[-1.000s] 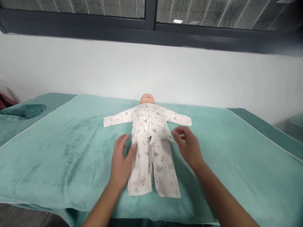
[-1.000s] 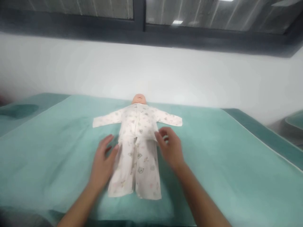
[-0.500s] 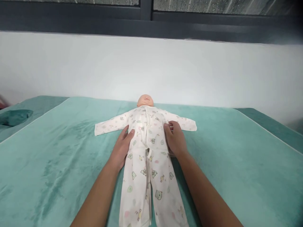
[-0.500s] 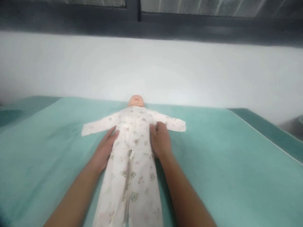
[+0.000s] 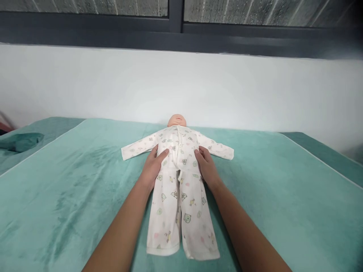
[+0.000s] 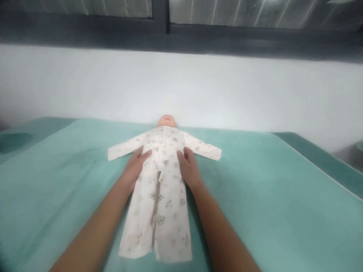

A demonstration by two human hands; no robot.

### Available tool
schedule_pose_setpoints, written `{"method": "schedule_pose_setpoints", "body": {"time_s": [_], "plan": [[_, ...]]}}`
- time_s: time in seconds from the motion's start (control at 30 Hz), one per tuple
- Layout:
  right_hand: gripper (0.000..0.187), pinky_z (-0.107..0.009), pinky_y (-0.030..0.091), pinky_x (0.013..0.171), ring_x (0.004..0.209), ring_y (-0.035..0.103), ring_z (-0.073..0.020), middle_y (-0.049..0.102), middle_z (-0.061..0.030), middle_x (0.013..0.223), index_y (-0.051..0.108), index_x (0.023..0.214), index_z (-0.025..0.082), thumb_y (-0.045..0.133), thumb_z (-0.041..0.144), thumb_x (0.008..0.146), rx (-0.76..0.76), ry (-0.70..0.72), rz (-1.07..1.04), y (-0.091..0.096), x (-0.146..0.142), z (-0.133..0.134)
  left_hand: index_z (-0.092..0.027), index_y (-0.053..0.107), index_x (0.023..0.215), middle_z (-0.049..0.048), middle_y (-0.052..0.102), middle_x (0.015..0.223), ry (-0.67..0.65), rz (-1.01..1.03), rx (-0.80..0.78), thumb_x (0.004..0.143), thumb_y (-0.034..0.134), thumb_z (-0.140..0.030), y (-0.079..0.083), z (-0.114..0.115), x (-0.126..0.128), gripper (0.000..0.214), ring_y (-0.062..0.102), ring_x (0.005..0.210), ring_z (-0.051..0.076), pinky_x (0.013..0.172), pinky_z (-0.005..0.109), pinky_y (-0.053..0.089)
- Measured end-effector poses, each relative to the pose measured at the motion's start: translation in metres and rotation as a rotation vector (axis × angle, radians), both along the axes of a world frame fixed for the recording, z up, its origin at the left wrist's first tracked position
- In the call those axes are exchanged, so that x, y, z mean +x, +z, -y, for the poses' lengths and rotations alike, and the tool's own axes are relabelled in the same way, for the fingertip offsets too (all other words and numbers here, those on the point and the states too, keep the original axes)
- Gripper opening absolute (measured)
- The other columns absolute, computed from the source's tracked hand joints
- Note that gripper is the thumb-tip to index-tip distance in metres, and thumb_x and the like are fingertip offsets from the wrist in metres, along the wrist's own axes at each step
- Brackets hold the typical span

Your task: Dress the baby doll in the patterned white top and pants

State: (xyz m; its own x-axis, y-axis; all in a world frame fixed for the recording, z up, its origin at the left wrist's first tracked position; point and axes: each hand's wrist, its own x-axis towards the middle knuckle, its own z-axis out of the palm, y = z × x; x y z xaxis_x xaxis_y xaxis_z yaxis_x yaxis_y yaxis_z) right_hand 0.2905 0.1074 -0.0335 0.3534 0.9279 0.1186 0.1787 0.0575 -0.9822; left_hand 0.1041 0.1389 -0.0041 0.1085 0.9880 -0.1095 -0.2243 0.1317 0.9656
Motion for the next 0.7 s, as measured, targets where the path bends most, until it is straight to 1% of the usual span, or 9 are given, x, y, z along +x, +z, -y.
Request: {"method": "schedule_pose_setpoints", "body": {"time_s": [0.1, 0.2, 0.3, 0.4, 0.47, 0.53, 0.6, 0.63, 0.7], "plan": [[0.057, -0.044, 0.048, 0.096, 0.116, 0.057, -0.0282, 0.063, -0.009, 0.127, 0.052, 0.13, 0.023, 0.053, 0.057, 0.084, 0.041, 0.01, 0.019, -0.01, 0.002, -0.003, -0.022, 0.057, 0.13, 0.0114, 0.062, 0.133, -0.043, 0.047, 0.017, 0.078, 0.074, -0.039, -0.003, -0.009, 0.0, 0.058, 0.067, 0.109, 0.026, 0.096, 0.038, 0.054], [0.058, -0.044, 0.05, 0.093, 0.115, 0.058, -0.0279, 0.064, -0.0093, 0.126, 0.052, 0.131, 0.024, 0.054, 0.058, 0.084, 0.056, 0.023, 0.049, -0.017, 0.003, -0.006, -0.022, 0.057, 0.131, 0.0109, 0.061, 0.135, -0.064, 0.046, 0.02, 0.079, 0.073, -0.039, -0.007, -0.013, -0.003, 0.057, 0.064, 0.114, 0.026, 0.099, 0.038, 0.052], [0.057, -0.042, 0.051, 0.091, 0.113, 0.06, -0.0271, 0.065, -0.0092, 0.123, 0.053, 0.129, 0.024, 0.055, 0.058, 0.083, 0.051, 0.036, 0.06, -0.017, 0.004, -0.006, -0.023, 0.06, 0.127, 0.0092, 0.059, 0.137, -0.014, -0.01, 0.032, 0.079, 0.072, -0.042, -0.009, -0.01, -0.005, 0.053, 0.059, 0.122, 0.027, 0.103, 0.037, 0.049], [0.057, -0.042, 0.05, 0.092, 0.111, 0.06, -0.0268, 0.066, -0.0095, 0.121, 0.055, 0.127, 0.022, 0.057, 0.057, 0.082, 0.031, 0.041, 0.092, -0.011, 0.004, -0.002, -0.022, 0.06, 0.127, 0.0086, 0.056, 0.141, 0.045, -0.089, 0.072, 0.082, 0.069, -0.043, -0.007, 0.003, -0.01, 0.05, 0.053, 0.129, 0.026, 0.109, 0.036, 0.043], [0.054, -0.043, 0.048, 0.092, 0.108, 0.061, -0.027, 0.066, -0.0104, 0.119, 0.055, 0.126, 0.021, 0.052, 0.057, 0.086, 0.012, 0.049, 0.18, -0.007, 0.006, 0.006, -0.022, 0.06, 0.128, 0.0084, 0.054, 0.143, 0.077, -0.171, 0.087, 0.084, 0.066, -0.043, -0.003, 0.019, -0.016, 0.05, 0.05, 0.133, 0.026, 0.113, 0.037, 0.038], [0.05, -0.044, 0.047, 0.094, 0.107, 0.061, -0.027, 0.066, -0.0112, 0.118, 0.056, 0.125, 0.02, 0.041, 0.055, 0.093, 0.025, 0.102, 0.344, -0.006, 0.012, 0.018, -0.023, 0.06, 0.129, 0.0079, 0.054, 0.143, 0.088, -0.265, 0.097, 0.087, 0.062, -0.044, -0.002, 0.043, -0.027, 0.047, 0.049, 0.133, 0.026, 0.115, 0.04, 0.034], [0.049, -0.045, 0.045, 0.097, 0.112, 0.058, -0.0272, 0.064, -0.0121, 0.122, 0.057, 0.126, 0.019, 0.032, 0.05, 0.097, 0.058, 0.181, 0.561, -0.009, 0.023, 0.033, -0.025, 0.061, 0.129, 0.0066, 0.055, 0.142, 0.057, -0.359, 0.125, 0.09, 0.056, -0.046, -0.005, 0.074, -0.042, 0.044, 0.05, 0.132, 0.025, 0.115, 0.044, 0.035], [0.049, -0.046, 0.043, 0.1, 0.117, 0.056, -0.0275, 0.062, -0.0124, 0.127, 0.056, 0.128, 0.019, 0.031, 0.049, 0.098, 0.067, 0.207, 0.676, -0.013, 0.031, 0.041, -0.027, 0.059, 0.131, 0.0055, 0.055, 0.143, 0.035, -0.416, 0.16, 0.092, 0.052, -0.045, -0.009, 0.092, -0.051, 0.043, 0.051, 0.132, 0.024, 0.113, 0.045, 0.037], [0.05, -0.049, 0.04, 0.105, 0.127, 0.05, -0.0291, 0.057, -0.0124, 0.137, 0.055, 0.133, 0.02, 0.033, 0.048, 0.098, 0.046, 0.209, 0.897, -0.023, 0.051, 0.055, -0.028, 0.061, 0.13, 0.005, 0.058, 0.138, 0.008, -0.588, 0.286, 0.094, 0.049, -0.041, -0.021, 0.132, -0.071, 0.04, 0.055, 0.128, 0.024, 0.11, 0.045, 0.043]]}}
